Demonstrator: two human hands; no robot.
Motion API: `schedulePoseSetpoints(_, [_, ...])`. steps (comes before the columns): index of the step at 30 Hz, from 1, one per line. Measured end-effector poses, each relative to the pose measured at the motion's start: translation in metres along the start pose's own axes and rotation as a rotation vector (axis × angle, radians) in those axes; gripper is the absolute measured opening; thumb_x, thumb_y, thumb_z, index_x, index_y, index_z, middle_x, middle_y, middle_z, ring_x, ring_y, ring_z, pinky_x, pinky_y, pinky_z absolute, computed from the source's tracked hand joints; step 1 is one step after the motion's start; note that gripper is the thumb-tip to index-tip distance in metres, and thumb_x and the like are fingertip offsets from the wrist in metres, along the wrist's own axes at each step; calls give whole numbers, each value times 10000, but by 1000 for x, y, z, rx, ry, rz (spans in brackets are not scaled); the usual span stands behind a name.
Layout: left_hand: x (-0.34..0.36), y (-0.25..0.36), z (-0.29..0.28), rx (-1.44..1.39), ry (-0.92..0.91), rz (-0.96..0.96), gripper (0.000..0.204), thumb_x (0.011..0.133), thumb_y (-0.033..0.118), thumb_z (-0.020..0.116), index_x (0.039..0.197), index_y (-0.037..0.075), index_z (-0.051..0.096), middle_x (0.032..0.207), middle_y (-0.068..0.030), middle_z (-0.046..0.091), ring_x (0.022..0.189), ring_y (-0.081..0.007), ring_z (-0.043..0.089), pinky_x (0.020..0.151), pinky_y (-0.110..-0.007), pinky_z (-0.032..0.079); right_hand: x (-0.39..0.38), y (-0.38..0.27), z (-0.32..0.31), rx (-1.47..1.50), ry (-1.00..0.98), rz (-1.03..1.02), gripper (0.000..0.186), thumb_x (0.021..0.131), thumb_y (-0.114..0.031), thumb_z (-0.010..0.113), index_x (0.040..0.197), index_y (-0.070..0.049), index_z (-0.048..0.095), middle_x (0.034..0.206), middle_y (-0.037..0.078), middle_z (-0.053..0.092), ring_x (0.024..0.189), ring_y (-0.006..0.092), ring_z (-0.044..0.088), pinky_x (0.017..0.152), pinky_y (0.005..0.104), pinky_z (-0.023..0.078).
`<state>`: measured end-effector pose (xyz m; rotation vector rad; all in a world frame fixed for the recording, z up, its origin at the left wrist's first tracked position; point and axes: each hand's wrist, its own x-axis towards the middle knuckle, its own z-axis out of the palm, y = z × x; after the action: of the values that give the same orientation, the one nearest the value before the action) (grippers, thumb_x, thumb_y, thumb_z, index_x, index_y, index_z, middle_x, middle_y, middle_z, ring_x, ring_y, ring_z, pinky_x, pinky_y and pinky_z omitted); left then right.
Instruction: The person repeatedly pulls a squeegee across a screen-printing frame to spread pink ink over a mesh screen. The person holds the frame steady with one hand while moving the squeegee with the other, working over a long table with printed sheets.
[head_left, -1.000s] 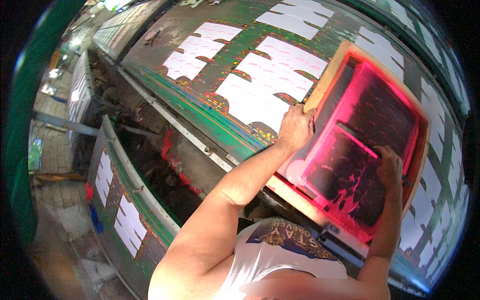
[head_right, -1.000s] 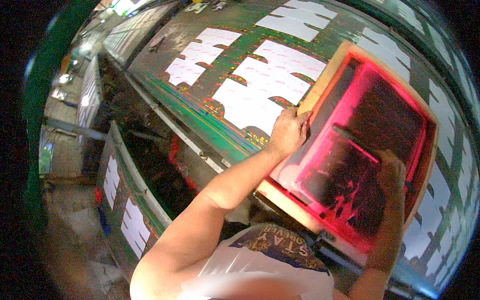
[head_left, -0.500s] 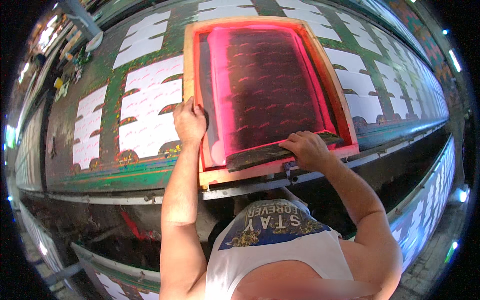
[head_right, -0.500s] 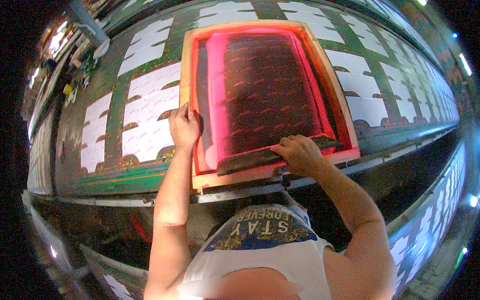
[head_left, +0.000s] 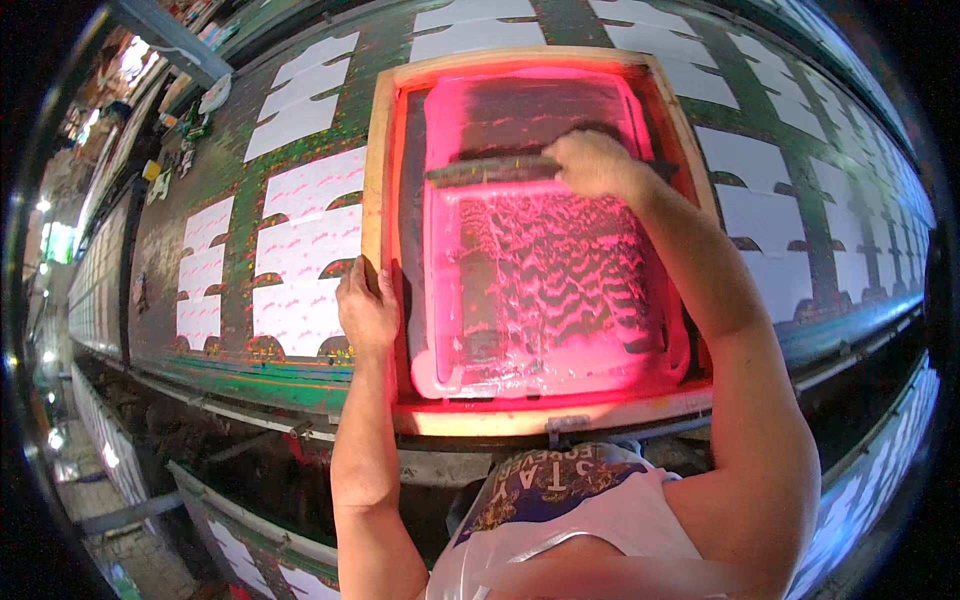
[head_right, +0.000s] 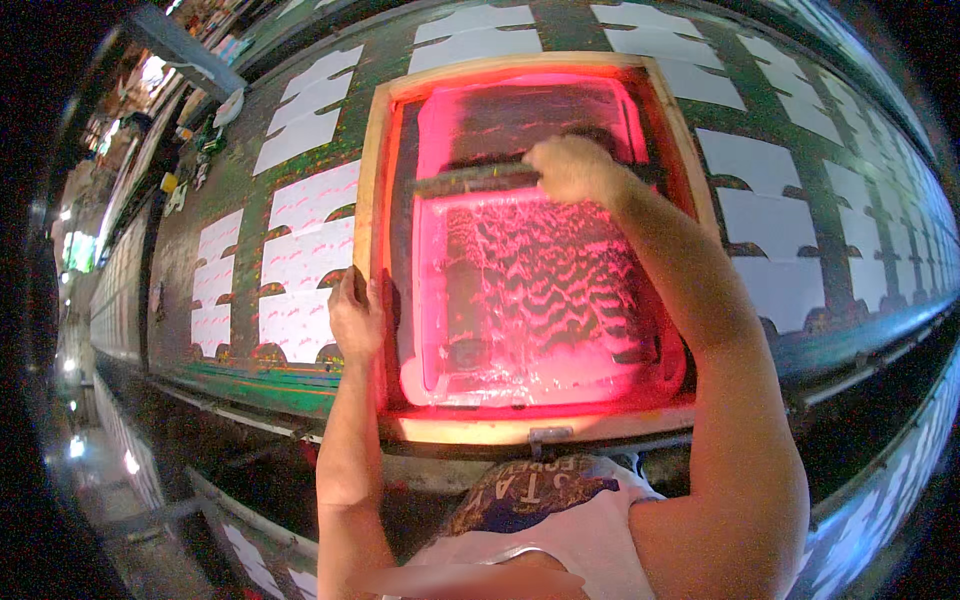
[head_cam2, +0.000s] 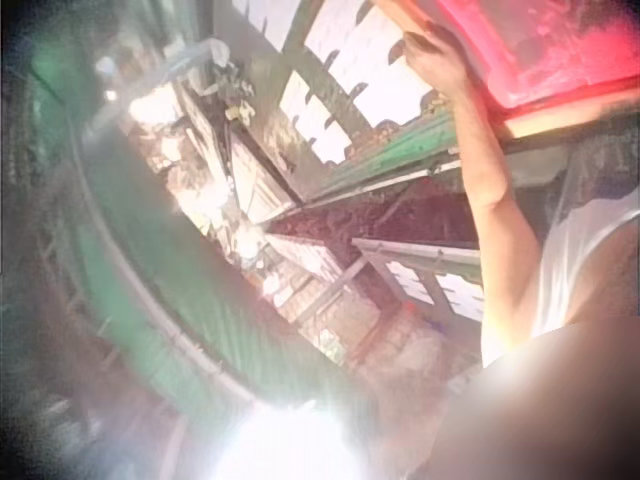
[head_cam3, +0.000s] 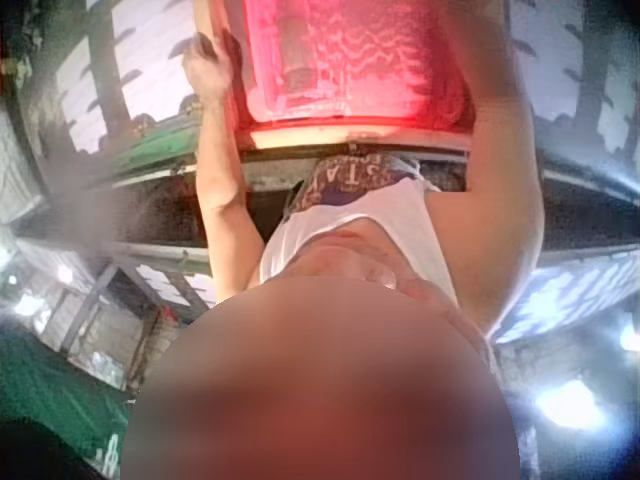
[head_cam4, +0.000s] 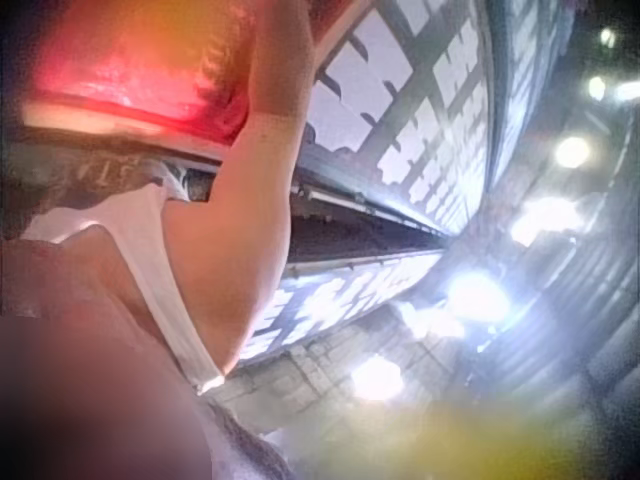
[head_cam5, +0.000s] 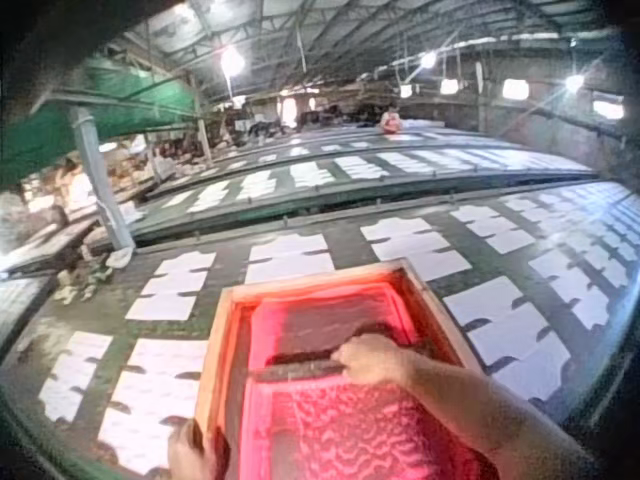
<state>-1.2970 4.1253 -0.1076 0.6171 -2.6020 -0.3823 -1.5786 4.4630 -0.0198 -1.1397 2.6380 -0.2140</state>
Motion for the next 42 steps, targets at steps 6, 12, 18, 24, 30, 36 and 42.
schedulePoseSetpoints(6, [-1, 9, 1, 87, -12, -61, 523, 1084, 306, 731, 1479, -32, 673, 1271, -283, 734, 1223, -467, 684, 1060, -542, 570, 111, 64, -14, -97, 217, 72, 422, 950, -130, 643, 1336, -181, 805, 1238, 195, 814, 1174, 416, 777, 1024, 579, 615])
schedulePoseSetpoints(12, [1, 11, -1, 78, -11, -72, 530, 1078, 318, 742, 1471, -32, 677, 1240, -278, 738, 1208, -460, 689, 1045, -542, 576, 161, 90, -18, -233, 312, 10, 371, 922, -127, 658, 1262, -109, 806, 1194, 208, 815, 1154, 424, 779, 1018, 578, 614])
schedulePoseSetpoints(18, [3, 6, 0, 70, -11, -87, 566, 1077, 351, 748, 1459, -60, 670, 1244, -296, 740, 1164, -478, 713, 1039, -550, 579, 120, 62, -5, -251, 212, -102, 324, 910, -124, 669, 1197, -78, 814, 1121, 207, 820, 1096, 419, 799, 965, 569, 640])
schedulePoseSetpoints(24, [7, 4, -2, 13, 16, -74, 559, 1054, 353, 776, 1404, -75, 693, 1207, -305, 749, 1151, -497, 710, 1030, -554, 574, 20, 5, 21, -192, 190, -181, 305, 871, -114, 710, 1155, -60, 807, 1116, 197, 818, 1041, 386, 814, 905, 532, 660])
schedulePoseSetpoints(30, [14, -4, -2, -73, -7, -17, 400, 1008, 308, 824, 1095, -73, 739, 1025, -290, 745, 998, -497, 723, 904, -568, 572, -83, -58, 54, -171, 103, -163, 410, 814, -120, 761, 1221, -93, 797, 1105, 129, 764, 1067, 334, 787, 921, 465, 648])
schedulePoseSetpoints(36, [14, -12, -2, -138, -42, -18, 361, 923, 250, 875, 1074, -56, 758, 1003, -284, 751, 974, -496, 733, 880, -565, 580, -177, -118, 90, -45, 219, -170, 375, 852, -121, 685, 1198, -69, 817, 1044, 120, 746, 993, 342, 762, 895, 483, 623])
schedulePoseSetpoints(42, [19, -20, 2, -218, -110, -150, 409, 823, 216, 884, 1147, -20, 800, 1038, -266, 799, 990, -451, 780, 900, -523, 607, -242, -168, 112, -82, 218, -136, 344, 903, -192, 665, 1192, -99, 826, 998, 77, 724, 964, 281, 726, 882, 433, 586])
